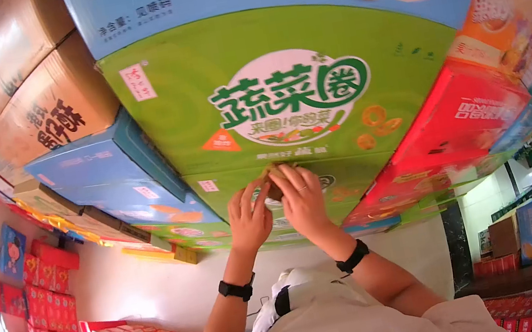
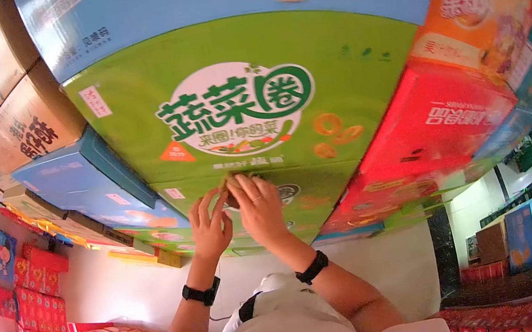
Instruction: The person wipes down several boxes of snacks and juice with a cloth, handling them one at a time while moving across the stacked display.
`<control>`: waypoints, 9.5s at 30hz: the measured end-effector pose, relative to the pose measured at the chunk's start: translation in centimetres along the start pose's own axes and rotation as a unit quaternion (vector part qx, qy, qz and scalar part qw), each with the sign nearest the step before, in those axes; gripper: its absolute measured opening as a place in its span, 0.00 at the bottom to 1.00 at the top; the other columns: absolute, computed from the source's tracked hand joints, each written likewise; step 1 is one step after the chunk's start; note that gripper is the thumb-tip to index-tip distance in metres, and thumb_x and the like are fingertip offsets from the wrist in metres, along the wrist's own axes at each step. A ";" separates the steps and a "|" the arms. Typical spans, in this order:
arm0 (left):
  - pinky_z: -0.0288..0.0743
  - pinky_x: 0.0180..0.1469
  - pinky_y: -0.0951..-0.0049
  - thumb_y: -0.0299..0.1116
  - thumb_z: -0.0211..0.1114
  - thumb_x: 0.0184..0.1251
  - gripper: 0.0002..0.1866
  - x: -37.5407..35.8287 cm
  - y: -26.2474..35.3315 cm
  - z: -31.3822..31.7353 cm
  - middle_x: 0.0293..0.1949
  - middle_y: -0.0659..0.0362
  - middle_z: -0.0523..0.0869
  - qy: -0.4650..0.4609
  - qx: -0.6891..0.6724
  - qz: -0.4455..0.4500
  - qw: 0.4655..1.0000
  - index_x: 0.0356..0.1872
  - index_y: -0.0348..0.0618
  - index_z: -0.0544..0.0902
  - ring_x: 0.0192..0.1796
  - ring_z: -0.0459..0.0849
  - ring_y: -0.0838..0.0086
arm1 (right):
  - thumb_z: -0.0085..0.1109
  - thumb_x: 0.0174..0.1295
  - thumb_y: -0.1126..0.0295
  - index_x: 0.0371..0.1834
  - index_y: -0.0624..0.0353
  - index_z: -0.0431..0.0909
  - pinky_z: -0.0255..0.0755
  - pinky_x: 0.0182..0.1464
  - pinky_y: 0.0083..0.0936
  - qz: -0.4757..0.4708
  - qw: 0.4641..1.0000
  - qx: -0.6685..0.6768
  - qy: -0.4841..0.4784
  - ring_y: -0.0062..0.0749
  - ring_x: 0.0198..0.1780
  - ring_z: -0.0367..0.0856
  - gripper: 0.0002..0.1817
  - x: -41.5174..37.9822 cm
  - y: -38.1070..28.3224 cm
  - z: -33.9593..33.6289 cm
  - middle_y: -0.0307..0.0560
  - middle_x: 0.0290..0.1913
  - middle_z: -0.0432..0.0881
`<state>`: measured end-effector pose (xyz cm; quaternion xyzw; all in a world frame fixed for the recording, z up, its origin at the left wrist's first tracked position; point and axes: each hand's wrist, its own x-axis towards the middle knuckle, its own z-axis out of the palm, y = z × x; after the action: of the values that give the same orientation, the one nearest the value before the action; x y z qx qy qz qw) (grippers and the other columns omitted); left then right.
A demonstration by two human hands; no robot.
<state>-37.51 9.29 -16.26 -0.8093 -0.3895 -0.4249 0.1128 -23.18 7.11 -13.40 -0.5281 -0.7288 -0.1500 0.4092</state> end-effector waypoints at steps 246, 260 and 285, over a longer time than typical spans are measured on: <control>0.72 0.52 0.65 0.15 0.57 0.57 0.32 1.0 13.2 -0.9 0.54 0.45 0.69 -0.004 -0.175 -0.264 0.948 0.62 0.39 0.56 0.54 0.74 0.55 | 0.56 0.55 0.75 0.53 0.58 0.58 0.72 0.39 0.44 0.027 0.915 0.330 -0.231 0.60 0.40 0.78 0.23 -2.9 10.1 -13.2 0.62 0.40 0.76; 0.74 0.49 0.64 0.16 0.60 0.55 0.20 23.0 19.3 -6.2 0.60 0.49 0.65 0.187 -0.086 0.042 0.978 0.51 0.38 0.74 0.53 0.74 0.56 | 0.55 0.45 0.78 0.44 0.53 0.78 0.68 0.48 0.38 -0.192 0.915 -0.092 0.342 0.43 0.47 0.73 0.19 13.7 10.6 -23.4 0.44 0.48 0.74; 0.71 0.50 0.59 0.20 0.59 0.51 0.19 4.9 19.2 7.2 0.52 0.50 0.71 -0.009 -0.094 -0.127 0.987 0.48 0.38 0.74 0.50 0.75 0.55 | 0.54 0.49 0.76 0.48 0.61 0.72 0.67 0.46 0.38 -0.110 0.991 -0.075 -0.024 0.43 0.49 0.71 0.19 -5.2 15.7 -11.0 0.47 0.53 0.70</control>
<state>-17.62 2.70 -14.03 -0.7642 -0.4483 -0.4632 -0.0226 -3.81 2.80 -13.87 -0.4771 -0.7788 -0.2361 0.3317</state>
